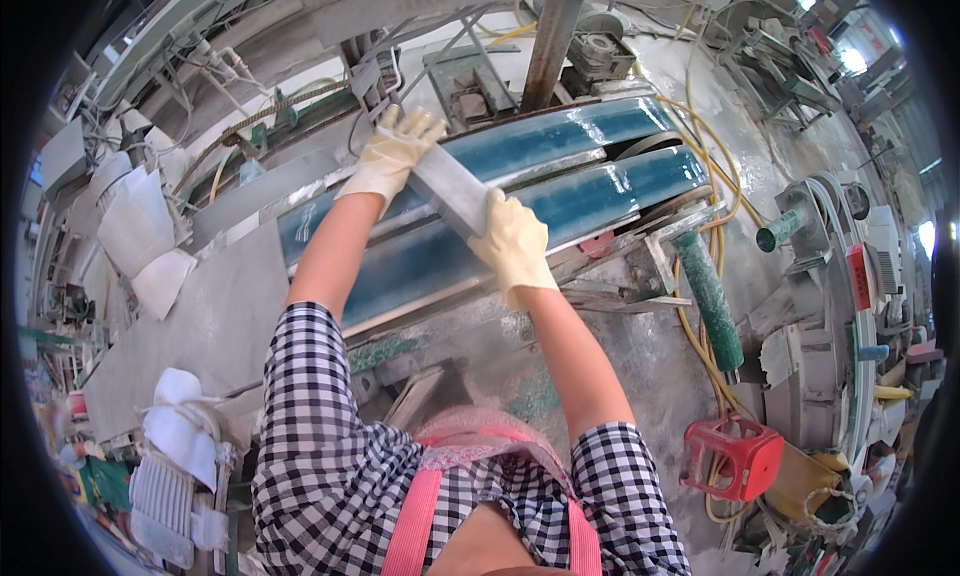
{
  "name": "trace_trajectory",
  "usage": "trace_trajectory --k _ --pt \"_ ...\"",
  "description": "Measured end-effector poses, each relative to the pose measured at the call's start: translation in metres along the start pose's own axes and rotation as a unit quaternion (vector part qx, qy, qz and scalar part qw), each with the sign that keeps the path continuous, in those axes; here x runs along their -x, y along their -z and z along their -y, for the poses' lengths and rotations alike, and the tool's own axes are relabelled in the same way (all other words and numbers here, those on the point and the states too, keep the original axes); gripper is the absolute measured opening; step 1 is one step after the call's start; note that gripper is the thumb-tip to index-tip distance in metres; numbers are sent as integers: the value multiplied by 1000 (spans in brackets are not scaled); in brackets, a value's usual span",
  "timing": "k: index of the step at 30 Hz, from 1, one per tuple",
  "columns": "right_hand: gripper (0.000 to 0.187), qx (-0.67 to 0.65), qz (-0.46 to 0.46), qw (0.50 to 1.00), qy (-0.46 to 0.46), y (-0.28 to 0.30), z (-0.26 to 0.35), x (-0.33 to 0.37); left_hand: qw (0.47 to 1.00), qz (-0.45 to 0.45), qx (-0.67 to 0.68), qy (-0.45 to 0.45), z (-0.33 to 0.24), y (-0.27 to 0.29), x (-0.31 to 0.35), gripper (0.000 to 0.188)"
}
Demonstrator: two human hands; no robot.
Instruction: The person repeatedly picks up rectangular planks, places them on a belt sander, and moves them back and forth to smooth the edges. After sanding, the person stacks the finished planks on a nearby table. The process is repeated for several planks throughout the clip.
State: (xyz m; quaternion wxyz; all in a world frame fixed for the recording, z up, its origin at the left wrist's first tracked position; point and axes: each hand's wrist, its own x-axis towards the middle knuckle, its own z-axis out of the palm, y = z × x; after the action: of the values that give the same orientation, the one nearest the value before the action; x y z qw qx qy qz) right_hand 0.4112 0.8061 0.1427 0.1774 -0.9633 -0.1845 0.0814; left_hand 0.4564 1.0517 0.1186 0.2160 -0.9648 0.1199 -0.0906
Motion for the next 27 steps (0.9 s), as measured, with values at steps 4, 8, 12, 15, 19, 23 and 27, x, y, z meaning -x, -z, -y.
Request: trace_trajectory --k 4,8,12,15,19,23,27 --pt "58 -23 -13 999 20 -3 -9 -5 983 141 109 -41 -3 11 -27 80" --pt "56 -2 -1 993 114 3 -21 -10 970 164 179 -25 6 31 -4 50" --pt "53 49 97 950 293 22 -43 -26 967 160 192 -48 -7 56 60 64" --pt "62 74 133 915 374 28 -50 -40 962 196 187 38 -37 71 97 69" --pt "74 103 149 903 388 22 -53 -45 944 224 228 85 -48 70 114 76" --pt "94 38 -32 906 421 12 -76 -32 813 70 536 216 -25 40 160 78" --pt "122 -228 -115 936 241 -8 -112 -16 400 -68 831 380 -20 -9 218 53"
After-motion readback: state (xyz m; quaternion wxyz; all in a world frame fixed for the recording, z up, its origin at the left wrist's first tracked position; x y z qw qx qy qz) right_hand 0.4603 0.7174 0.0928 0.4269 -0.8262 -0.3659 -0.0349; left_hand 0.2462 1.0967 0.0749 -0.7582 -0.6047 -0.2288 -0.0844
